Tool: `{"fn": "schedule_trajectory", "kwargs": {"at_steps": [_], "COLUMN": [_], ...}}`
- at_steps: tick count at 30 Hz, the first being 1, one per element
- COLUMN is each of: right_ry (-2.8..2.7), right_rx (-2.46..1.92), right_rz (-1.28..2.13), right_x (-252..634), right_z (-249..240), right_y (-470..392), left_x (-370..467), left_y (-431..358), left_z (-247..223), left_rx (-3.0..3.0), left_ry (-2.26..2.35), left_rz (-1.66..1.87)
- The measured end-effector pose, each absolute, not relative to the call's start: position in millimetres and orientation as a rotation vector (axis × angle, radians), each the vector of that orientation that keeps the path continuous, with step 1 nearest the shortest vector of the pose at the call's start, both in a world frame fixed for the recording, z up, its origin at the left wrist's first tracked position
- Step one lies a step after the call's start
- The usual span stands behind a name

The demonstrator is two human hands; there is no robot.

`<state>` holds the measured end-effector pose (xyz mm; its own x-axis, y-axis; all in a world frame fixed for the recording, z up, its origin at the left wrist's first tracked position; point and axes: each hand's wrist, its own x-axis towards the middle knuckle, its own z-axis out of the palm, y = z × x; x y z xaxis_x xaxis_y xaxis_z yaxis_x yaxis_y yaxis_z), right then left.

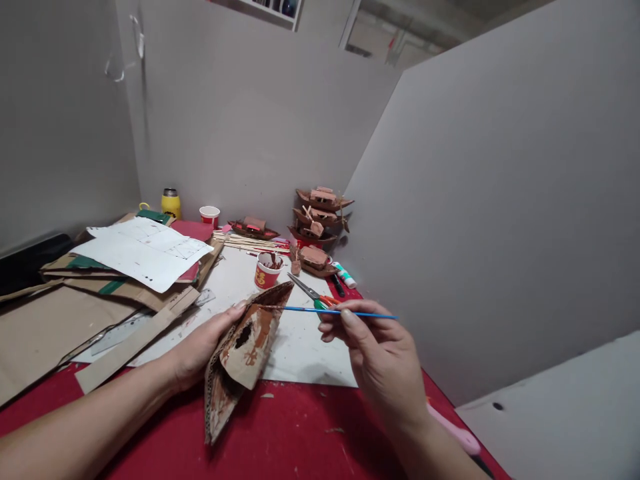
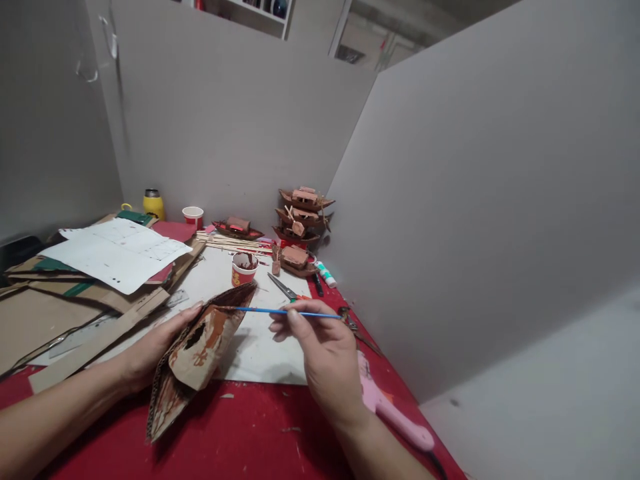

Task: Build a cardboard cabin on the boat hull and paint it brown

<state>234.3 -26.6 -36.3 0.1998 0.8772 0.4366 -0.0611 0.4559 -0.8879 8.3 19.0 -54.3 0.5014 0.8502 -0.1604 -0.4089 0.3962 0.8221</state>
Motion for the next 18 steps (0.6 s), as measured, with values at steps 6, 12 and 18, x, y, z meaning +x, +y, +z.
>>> {"fn": "schedule_trajectory", "kwargs": {"at_steps": [6, 12, 18], "right_ry": [-1.194, -1.192, -1.265], "right_rx": [-0.9, -0.903, -0.88], "right_rz": [0.756, 0.728, 0.732], "right_x": [238.5, 242.2, 230.6], "right_z": [-39.6, -36.8, -36.5], "right_y": [-24.5, -31.7, -32.7], "left_x": [6.7, 6.8, 6.2], "left_y": [20.7, 20.7, 20.8], "left_z": [-57.3, -56.7, -57.7], "left_rx": [0.839, 0.851, 0.926], "left_ry": [0.635, 0.655, 0.665], "left_rz": [0.886, 0.874, 0.881]}}
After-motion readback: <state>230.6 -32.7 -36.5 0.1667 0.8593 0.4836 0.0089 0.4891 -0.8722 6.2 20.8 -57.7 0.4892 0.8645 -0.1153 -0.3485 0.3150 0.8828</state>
